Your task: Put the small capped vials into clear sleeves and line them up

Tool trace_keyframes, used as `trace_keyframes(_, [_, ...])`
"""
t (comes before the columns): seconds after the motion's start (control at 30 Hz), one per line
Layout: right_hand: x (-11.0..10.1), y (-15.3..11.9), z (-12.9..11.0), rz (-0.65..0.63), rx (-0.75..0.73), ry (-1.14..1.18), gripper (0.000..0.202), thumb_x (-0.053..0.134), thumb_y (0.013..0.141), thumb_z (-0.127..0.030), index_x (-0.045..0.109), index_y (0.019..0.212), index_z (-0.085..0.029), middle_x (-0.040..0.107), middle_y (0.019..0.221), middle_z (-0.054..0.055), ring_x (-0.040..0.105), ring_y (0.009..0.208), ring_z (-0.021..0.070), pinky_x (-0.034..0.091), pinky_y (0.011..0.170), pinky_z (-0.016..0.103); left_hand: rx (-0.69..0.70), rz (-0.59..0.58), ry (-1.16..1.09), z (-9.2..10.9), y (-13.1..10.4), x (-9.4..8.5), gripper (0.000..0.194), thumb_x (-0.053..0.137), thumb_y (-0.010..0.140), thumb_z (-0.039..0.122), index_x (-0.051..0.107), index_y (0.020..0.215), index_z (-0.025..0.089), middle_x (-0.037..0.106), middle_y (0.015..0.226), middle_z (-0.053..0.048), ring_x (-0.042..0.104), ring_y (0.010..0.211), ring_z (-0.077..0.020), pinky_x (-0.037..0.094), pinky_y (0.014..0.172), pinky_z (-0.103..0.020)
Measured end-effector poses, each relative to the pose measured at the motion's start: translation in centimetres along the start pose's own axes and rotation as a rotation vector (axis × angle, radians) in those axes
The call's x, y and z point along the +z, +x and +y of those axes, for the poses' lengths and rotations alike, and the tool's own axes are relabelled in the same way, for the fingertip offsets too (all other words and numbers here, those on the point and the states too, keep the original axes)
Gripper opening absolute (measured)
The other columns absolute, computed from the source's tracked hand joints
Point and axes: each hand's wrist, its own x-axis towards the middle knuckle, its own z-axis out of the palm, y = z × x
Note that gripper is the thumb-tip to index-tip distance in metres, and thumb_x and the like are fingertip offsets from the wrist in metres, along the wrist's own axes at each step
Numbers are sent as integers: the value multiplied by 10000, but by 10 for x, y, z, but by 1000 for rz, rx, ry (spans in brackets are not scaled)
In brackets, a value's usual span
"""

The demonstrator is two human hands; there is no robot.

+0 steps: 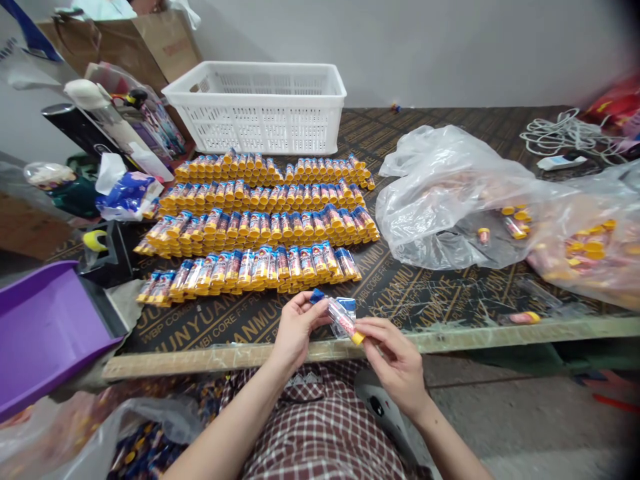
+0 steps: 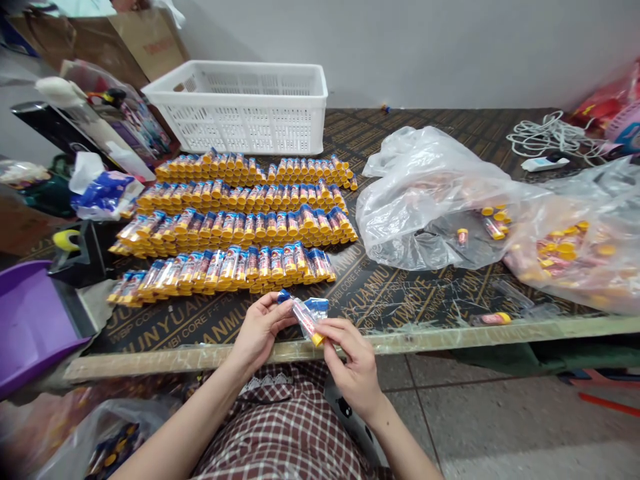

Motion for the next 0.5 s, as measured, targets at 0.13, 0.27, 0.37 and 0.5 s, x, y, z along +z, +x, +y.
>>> trace_keyframes(0.13, [2, 4, 1, 13, -42, -67, 406, 540, 801, -92, 569, 1157, -285, 584, 989, 54, 597, 888, 183, 543, 752, 336, -102, -87, 36, 2, -6, 2, 479, 853, 536, 262, 625, 941, 144, 715, 739, -37, 642, 614, -119, 517, 625, -235])
trace_keyframes(0.27, [3, 9, 1, -8, -72, -98, 705, 560, 702, -86, 373, 1350, -292, 422, 1327, 99, 482, 1180, 265, 491, 923, 437, -200, -228, 145, -1, -13, 4, 353, 829, 570, 335, 683, 787, 97, 703, 727, -68, 635, 620, -123, 499, 614, -226])
trace_keyframes(0.37, [3, 11, 1, -123, -71, -10, 809, 541, 659, -75, 291, 1400, -283, 291, 1466, 88, 358, 1320, 293, 435, 1014, 464, -218, -267, 177, -3, -17, 6, 341, 810, 596, 358, 702, 786, 96, 693, 709, -60, 619, 600, -116, 495, 603, -231])
trace_keyframes(0.5, [4, 8, 4, -181, -68, 83, 837, 522, 624, -53, 298, 1403, -259, 421, 1383, 91, 437, 1273, 271, 419, 1044, 448, -259, -278, 190, -3, -21, 7, 334, 823, 583, 334, 704, 795, 106, 681, 660, -37, 606, 565, -103, 488, 583, -218])
